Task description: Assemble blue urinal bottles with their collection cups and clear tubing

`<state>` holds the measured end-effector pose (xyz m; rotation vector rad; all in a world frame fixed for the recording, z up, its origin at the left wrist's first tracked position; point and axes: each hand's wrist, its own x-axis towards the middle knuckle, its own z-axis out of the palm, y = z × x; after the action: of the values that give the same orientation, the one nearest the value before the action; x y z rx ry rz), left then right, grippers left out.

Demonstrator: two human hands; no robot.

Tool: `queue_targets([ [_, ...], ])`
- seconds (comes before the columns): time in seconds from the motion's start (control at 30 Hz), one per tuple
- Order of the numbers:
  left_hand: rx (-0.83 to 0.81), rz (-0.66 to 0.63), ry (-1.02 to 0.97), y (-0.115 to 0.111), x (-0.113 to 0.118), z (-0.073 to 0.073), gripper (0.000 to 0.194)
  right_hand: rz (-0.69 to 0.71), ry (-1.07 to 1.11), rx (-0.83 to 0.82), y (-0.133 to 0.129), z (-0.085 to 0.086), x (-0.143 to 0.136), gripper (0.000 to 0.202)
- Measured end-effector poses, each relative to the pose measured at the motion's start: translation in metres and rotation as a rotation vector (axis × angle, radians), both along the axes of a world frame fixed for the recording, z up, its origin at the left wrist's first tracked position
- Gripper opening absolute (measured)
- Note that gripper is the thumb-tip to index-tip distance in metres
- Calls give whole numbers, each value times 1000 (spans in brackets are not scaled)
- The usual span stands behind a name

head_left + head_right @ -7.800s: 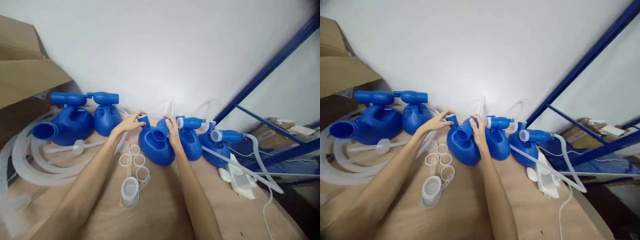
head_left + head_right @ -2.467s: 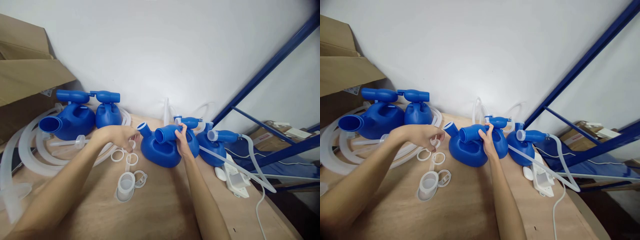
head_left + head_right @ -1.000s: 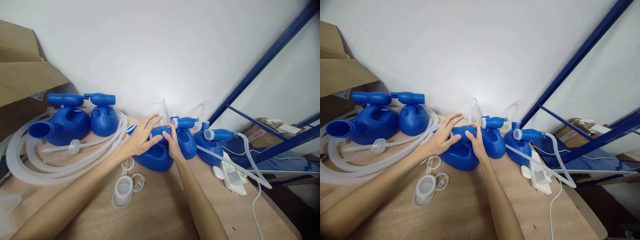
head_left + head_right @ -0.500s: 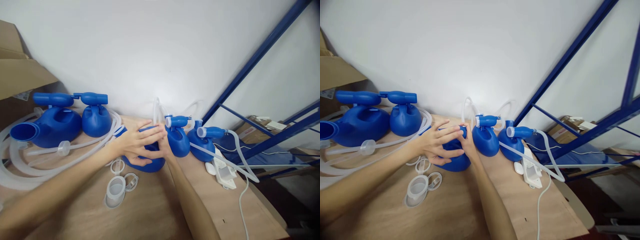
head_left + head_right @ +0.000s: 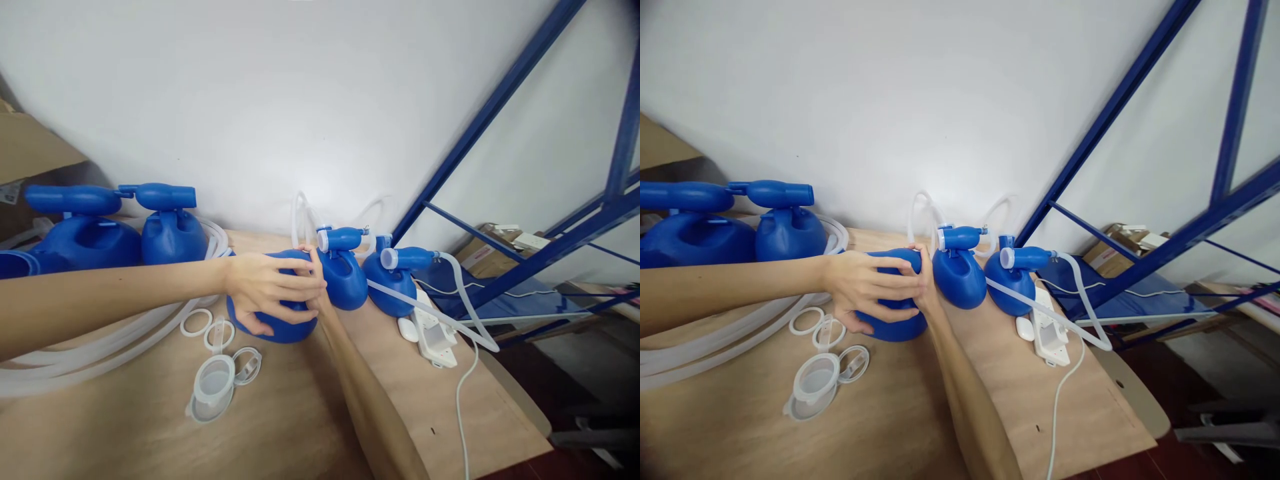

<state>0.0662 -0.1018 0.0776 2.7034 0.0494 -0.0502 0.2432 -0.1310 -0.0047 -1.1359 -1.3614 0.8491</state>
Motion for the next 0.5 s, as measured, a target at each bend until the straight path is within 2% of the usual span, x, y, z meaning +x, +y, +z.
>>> queue_targets([
  [0.07, 134, 50, -152, 1, -2, -9, 58, 19, 29, 58, 0, 1, -1, 38],
  [0.13, 249, 102, -428, 2, -2, -21, 62, 40, 66, 120, 1, 2, -3, 38],
  [0.2, 268, 174, -723, 4, 0, -33, 65, 43, 103, 171, 2, 1, -4, 40],
  [0.27, 129, 300, -949, 4, 5, -41, 58, 23, 121, 198, 2, -1, -5, 41],
  [0.4, -382, 611, -1167, 0, 20, -43, 45, -29, 121, 196, 4, -4, -2, 38],
  [0.5, -539, 745, -1267, -6, 26, -38, 38, -42, 105, 192, 6, -5, 2, 37],
])
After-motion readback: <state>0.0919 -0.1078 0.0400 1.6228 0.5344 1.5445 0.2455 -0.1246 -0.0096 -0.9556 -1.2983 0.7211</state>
